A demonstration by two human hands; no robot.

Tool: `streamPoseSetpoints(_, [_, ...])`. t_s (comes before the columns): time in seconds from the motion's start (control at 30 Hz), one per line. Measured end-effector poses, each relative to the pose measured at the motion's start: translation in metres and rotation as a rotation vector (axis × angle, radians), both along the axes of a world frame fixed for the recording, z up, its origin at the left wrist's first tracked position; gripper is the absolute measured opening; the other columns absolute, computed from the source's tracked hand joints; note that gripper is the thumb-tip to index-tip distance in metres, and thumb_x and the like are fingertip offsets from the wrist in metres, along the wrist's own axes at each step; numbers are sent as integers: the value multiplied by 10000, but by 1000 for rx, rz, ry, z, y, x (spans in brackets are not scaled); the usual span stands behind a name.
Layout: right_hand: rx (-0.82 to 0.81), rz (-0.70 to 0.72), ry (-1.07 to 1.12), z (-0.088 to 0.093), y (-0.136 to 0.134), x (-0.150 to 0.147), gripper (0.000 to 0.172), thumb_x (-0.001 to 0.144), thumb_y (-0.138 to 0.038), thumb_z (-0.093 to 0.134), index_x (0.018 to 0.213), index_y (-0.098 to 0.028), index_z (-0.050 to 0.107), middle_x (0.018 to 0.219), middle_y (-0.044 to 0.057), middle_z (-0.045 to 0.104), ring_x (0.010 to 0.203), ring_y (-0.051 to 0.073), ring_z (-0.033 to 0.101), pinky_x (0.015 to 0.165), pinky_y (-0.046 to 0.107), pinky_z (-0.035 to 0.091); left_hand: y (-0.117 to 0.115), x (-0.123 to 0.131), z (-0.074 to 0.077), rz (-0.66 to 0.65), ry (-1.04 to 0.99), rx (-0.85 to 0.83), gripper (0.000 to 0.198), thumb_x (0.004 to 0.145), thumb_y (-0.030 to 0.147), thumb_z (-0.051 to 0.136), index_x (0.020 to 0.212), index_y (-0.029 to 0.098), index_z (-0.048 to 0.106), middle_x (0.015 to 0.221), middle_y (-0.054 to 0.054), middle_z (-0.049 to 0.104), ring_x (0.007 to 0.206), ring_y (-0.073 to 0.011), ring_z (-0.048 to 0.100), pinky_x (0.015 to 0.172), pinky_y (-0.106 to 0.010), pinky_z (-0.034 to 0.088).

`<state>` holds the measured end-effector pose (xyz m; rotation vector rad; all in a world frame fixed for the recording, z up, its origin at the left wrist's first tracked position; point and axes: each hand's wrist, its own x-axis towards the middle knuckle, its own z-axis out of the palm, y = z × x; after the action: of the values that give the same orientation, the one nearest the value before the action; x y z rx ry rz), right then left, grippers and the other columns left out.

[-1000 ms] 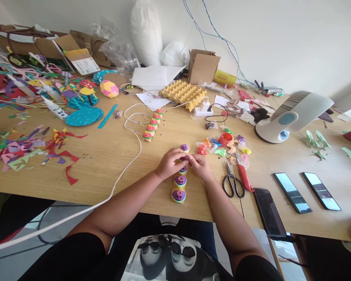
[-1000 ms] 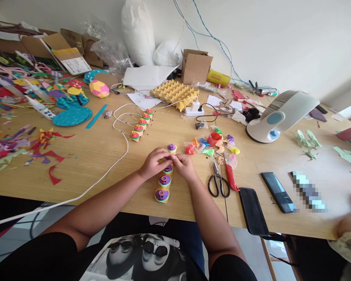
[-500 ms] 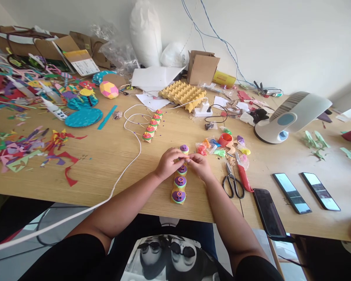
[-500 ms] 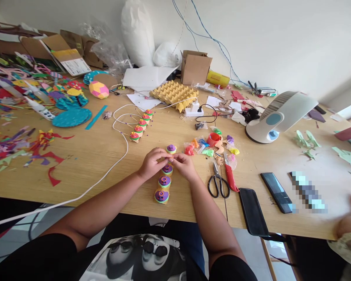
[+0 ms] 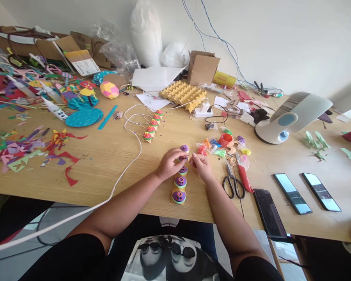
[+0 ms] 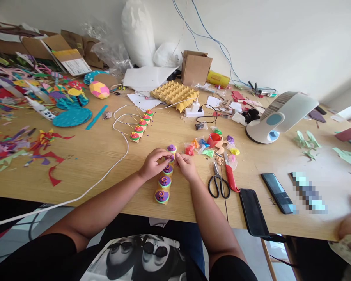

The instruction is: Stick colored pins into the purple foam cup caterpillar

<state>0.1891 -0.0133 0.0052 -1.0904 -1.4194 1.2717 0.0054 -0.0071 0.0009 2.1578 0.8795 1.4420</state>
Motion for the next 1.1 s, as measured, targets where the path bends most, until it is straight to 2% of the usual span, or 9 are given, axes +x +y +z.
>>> streamPoseSetpoints(0.13, [33, -105, 61, 1, 2, 0, 357, 778, -549, 744, 802, -193, 736, 730, 17, 657, 691, 140, 543, 679, 281, 441, -1, 0, 0, 10, -15, -16, 211, 914, 180, 633, 1113, 223, 688, 954, -50, 706, 906, -172, 649, 857, -346, 541])
streamPoseSetpoints(0.2, [13, -139, 80, 2, 2, 1, 342, 732, -514, 791, 873, -205, 756, 771, 16, 680, 724, 146, 561, 698, 282, 456, -1, 0, 0, 17, -26, -35, 213, 917, 186, 627, 1117, 226, 689, 957, -48, 706, 899, -169, 646, 854, -344, 541])
streamPoseSetpoints(0.27, [-21, -155, 77, 1, 2, 3, 335, 749, -526, 769, 805, -196, 749, 726, 14, 659, 657, 129, 522, 635, 271, 432, -1, 0, 0, 18, -30, -47, 222, 919, 188, 619, 1127, 226, 689, 961, -50, 705, 900, -169, 643, 841, -338, 539])
streamPoseSetpoints(0.4, [-63, -174, 78, 0, 1, 3, 454, 816, -591, 666, 632, -176, 689, 612, 14, 583, 555, 106, 421, 529, 262, 346, -1, -1, 0, 13, -27, -48, 238, 916, 180, 616, 1139, 223, 686, 968, -55, 701, 906, -173, 641, 814, -327, 534])
streamPoseSetpoints(0.53, [-23, -162, 37, 3, 2, 2, 371, 733, -556, 766, 766, -188, 733, 730, 23, 657, 667, 134, 508, 608, 267, 406, -1, -1, -1, 21, -38, -68, 224, 919, 192, 612, 1125, 223, 695, 985, -65, 700, 907, -176, 644, 772, -312, 529])
streamPoseSetpoints(0.73, [-51, -100, -46, 4, 0, 3, 521, 841, -641, 620, 599, -180, 595, 566, -22, 456, 540, 100, 338, 512, 267, 267, 0, 0, -2, 26, -49, -67, 213, 913, 210, 633, 1116, 218, 696, 971, -65, 693, 889, -172, 636, 718, -289, 510])
streamPoseSetpoints(0.97, [32, 7, -128, 7, -2, 0, 568, 853, -695, 583, 603, -187, 541, 569, -31, 397, 562, 107, 330, 537, 267, 277, 2, 0, -1, 29, -9, -39, 236, 903, 254, 687, 1136, 226, 699, 995, -58, 701, 934, -177, 655, 830, -331, 541])
streamPoseSetpoints(1.1, [51, 50, -163, 8, -2, -1, 603, 845, -721, 574, 568, -193, 483, 565, -32, 356, 559, 105, 295, 525, 271, 250, 3, -1, 0, 24, -8, 5, 125, 909, 256, 680, 1018, 221, 730, 937, -53, 693, 899, -173, 655, 825, -336, 546])
